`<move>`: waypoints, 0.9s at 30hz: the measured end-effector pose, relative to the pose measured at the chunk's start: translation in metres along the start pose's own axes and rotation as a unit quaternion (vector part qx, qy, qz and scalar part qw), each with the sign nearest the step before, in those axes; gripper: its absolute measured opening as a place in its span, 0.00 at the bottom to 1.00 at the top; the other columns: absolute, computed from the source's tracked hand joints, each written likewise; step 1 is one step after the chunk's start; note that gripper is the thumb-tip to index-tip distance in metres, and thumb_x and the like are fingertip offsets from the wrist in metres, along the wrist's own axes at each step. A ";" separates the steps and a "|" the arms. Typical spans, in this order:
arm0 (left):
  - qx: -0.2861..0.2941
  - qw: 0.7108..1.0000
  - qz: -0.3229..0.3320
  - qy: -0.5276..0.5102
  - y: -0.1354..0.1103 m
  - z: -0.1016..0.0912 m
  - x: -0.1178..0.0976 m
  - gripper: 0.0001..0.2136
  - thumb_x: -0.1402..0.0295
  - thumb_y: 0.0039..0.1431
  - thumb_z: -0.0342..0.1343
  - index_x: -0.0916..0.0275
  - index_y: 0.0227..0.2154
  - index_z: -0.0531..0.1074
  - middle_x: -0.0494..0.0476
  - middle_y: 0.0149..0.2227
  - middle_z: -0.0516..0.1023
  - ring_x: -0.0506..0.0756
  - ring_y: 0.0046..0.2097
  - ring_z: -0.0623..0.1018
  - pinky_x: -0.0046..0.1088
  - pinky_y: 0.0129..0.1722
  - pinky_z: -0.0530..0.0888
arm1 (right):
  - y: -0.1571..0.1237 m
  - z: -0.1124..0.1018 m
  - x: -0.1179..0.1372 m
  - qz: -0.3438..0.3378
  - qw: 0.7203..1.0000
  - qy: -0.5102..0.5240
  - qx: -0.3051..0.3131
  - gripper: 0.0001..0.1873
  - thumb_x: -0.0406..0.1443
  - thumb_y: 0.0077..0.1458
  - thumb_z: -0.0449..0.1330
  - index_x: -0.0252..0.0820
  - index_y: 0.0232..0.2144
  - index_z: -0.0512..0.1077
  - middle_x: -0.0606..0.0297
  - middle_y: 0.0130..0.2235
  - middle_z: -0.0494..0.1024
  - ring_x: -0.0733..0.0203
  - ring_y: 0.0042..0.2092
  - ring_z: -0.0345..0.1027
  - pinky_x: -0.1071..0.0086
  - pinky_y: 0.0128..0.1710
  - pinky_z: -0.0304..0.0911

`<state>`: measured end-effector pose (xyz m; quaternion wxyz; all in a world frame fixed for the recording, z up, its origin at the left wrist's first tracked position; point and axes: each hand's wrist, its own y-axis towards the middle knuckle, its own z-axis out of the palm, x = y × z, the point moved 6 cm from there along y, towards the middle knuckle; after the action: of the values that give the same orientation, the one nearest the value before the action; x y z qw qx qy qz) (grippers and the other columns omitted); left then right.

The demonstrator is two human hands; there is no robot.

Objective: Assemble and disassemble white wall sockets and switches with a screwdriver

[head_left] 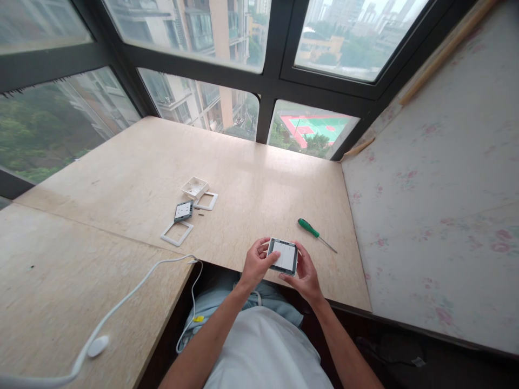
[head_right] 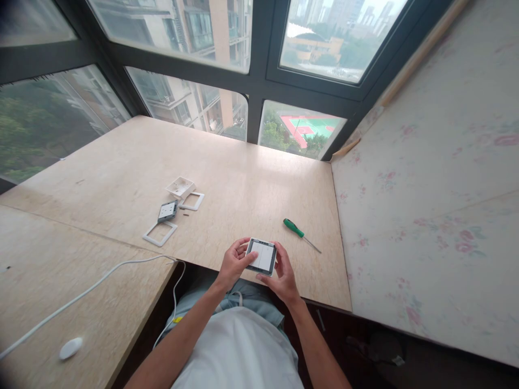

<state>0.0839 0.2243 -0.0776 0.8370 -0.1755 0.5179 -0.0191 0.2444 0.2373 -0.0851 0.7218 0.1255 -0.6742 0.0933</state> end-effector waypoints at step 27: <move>0.000 1.000 -0.009 -0.013 0.004 -0.008 0.030 0.34 0.64 0.43 0.71 0.60 0.53 0.63 0.64 0.53 0.71 0.57 0.46 0.77 0.34 0.45 0.74 | 0.012 -0.008 -0.035 0.165 0.981 0.079 -0.067 0.39 0.44 0.45 0.70 0.47 0.58 0.64 0.56 0.62 0.65 0.47 0.59 0.65 0.51 0.56 0.65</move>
<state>0.0897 0.2196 -0.1078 0.8432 -0.1805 0.5058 -0.0239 0.2453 0.2526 -0.1200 0.7540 -0.0434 -0.6315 0.1752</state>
